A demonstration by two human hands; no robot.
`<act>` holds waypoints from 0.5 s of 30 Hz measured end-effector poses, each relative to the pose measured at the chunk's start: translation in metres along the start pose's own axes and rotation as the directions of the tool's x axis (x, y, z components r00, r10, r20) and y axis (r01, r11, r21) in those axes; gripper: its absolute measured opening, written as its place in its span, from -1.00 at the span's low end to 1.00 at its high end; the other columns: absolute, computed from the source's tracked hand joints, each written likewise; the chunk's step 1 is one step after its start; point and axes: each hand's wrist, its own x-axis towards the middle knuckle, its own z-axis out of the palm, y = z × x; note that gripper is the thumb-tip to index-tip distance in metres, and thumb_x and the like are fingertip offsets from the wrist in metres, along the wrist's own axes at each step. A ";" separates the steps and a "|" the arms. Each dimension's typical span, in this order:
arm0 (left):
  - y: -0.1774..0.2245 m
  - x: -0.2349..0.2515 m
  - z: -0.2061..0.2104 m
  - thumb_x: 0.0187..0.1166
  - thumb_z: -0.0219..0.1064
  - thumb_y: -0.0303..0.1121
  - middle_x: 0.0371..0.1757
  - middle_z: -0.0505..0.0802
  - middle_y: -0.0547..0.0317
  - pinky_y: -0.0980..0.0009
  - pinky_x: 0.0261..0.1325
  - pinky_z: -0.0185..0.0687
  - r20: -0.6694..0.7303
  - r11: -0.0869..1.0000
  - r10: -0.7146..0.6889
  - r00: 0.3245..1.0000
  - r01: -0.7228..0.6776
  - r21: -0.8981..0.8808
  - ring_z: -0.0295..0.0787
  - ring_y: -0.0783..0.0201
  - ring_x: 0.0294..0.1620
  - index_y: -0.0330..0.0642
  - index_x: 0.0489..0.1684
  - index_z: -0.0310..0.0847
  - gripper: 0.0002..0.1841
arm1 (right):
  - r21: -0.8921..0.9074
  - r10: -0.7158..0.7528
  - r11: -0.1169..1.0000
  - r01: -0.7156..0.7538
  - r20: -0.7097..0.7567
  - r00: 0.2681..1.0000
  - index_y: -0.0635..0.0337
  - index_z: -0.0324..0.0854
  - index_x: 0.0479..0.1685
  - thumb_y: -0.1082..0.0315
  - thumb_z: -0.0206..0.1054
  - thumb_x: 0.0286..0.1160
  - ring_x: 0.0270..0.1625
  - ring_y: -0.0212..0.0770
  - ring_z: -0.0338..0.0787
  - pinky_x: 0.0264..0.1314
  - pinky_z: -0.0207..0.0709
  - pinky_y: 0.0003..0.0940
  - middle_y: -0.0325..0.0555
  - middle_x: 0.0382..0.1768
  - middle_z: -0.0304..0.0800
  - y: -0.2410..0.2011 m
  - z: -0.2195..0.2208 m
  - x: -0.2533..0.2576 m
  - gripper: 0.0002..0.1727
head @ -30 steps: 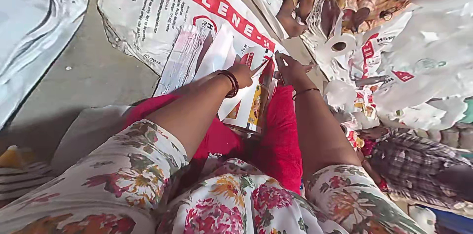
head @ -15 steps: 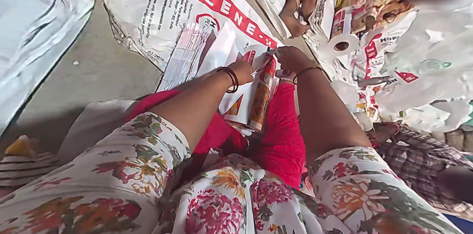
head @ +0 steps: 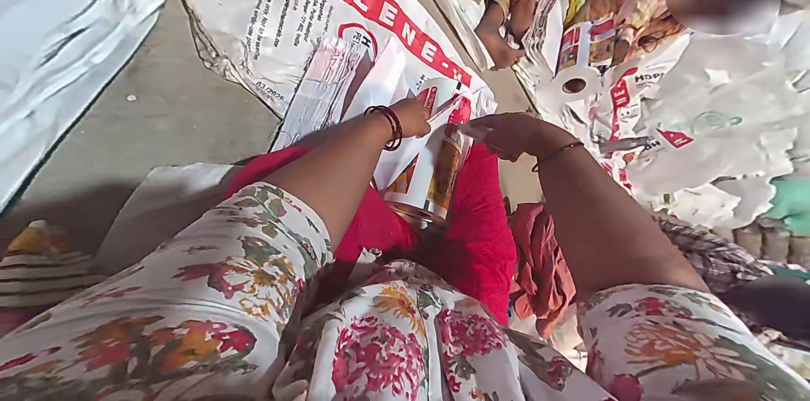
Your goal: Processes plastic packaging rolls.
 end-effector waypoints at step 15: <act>0.000 0.003 -0.002 0.63 0.28 -0.39 -0.16 0.78 -0.29 -0.26 0.17 0.48 0.035 0.999 -0.015 0.999 0.016 -0.029 0.70 -0.20 0.02 -0.46 -0.33 0.71 -0.75 | 0.022 0.036 0.999 -0.032 -0.214 0.976 0.19 0.48 0.38 0.32 0.02 0.81 -0.44 -0.09 0.67 -0.35 0.62 -0.08 0.10 -0.23 0.66 -0.007 -0.017 0.076 -0.68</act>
